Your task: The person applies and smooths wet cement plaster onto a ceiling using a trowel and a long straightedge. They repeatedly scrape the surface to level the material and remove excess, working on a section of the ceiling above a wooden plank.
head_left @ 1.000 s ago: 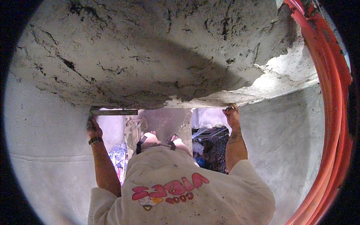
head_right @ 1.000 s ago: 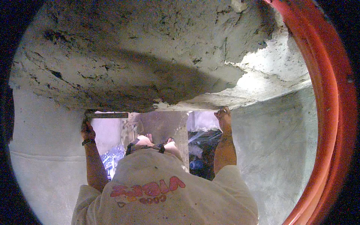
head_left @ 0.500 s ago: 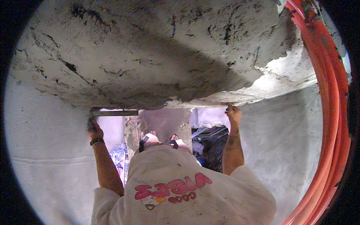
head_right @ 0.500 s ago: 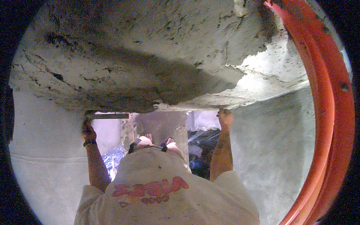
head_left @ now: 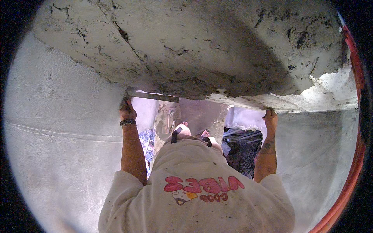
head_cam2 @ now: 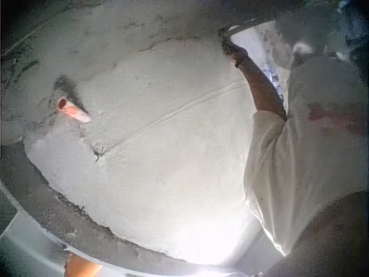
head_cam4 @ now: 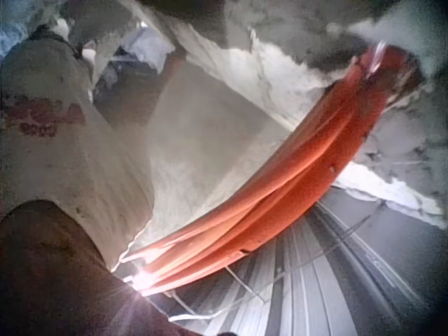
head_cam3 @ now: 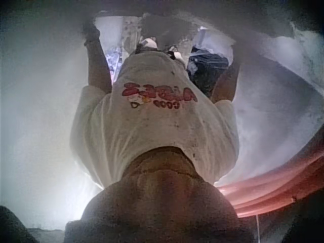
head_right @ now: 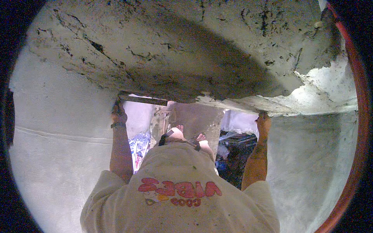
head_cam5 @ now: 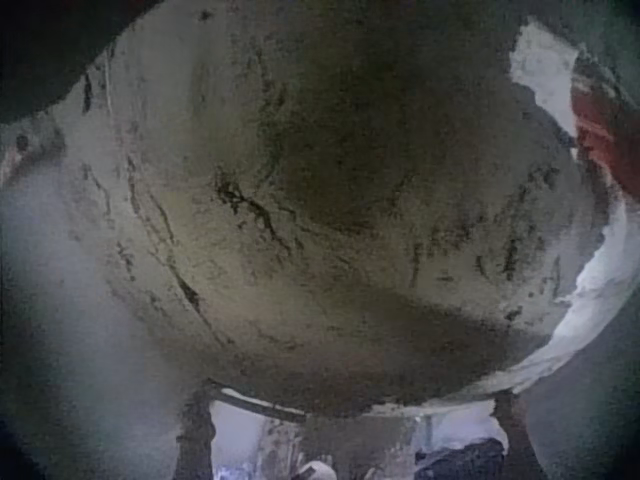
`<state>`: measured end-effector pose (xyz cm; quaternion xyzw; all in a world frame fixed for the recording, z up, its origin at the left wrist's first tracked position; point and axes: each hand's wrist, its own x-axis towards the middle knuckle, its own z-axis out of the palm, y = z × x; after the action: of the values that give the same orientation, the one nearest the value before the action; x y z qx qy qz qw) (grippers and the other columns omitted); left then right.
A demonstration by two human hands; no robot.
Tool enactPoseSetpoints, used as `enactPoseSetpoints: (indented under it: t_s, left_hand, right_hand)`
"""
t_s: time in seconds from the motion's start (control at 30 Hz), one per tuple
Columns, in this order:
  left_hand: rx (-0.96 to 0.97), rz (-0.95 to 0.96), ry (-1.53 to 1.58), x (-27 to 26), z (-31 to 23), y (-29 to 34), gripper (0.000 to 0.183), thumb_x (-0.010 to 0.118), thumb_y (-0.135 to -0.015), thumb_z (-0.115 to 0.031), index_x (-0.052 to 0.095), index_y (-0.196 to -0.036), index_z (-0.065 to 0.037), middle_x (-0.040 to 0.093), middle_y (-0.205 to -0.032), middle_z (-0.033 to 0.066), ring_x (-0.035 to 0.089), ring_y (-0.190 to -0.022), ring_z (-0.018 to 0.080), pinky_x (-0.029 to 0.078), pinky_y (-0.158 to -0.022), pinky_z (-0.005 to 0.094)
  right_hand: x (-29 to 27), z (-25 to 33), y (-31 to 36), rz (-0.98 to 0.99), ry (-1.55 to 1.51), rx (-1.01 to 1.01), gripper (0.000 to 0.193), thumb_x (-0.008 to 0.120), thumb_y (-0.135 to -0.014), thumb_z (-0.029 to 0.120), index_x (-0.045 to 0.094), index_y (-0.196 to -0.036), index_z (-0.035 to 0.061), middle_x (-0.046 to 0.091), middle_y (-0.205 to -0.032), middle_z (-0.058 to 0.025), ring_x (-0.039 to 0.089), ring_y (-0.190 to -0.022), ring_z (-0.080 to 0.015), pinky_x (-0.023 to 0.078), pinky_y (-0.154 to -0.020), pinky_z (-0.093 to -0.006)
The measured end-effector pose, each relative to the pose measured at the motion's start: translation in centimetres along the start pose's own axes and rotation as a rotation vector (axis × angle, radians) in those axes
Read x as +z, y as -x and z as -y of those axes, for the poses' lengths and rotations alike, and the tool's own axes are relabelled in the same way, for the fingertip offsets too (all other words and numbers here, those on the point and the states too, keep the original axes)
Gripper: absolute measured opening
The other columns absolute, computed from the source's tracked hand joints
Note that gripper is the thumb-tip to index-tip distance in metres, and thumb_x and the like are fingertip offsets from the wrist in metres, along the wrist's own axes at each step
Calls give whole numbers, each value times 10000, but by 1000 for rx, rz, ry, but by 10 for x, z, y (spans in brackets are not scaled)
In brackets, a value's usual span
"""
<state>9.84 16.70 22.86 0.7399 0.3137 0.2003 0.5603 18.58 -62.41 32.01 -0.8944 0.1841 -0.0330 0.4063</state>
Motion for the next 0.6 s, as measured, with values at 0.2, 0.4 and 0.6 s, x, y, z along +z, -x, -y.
enactPoseSetpoints:
  t_s: [0.2,0.4,0.6]
  left_hand:
    - [334,5,-461,-10,32,-22,394,448,-1087,-166,534,-1419,28,602,-1420,175,582,-1276,280,454,-1095,353]
    - [463,4,-357,-19,29,-18,412,431,-1089,-241,560,-1396,1,617,-1372,212,579,-1258,369,440,-1095,426]
    - [322,106,-954,-3,5,-9,395,397,-1091,-268,600,-1371,-75,628,-1333,226,583,-1254,377,465,-1056,457]
  right_hand:
    - [7,-15,4,-69,126,-287,309,540,-1004,300,584,-886,18,558,-684,-69,603,-625,-192,532,-600,-362]
    - [11,-36,0,-124,235,-403,446,509,-1034,424,595,-906,5,575,-722,-87,619,-653,-211,528,-631,-369]
    - [-3,-5,25,-142,51,-242,424,502,-1048,371,666,-966,-12,716,-836,-178,714,-676,-276,548,-638,-424]
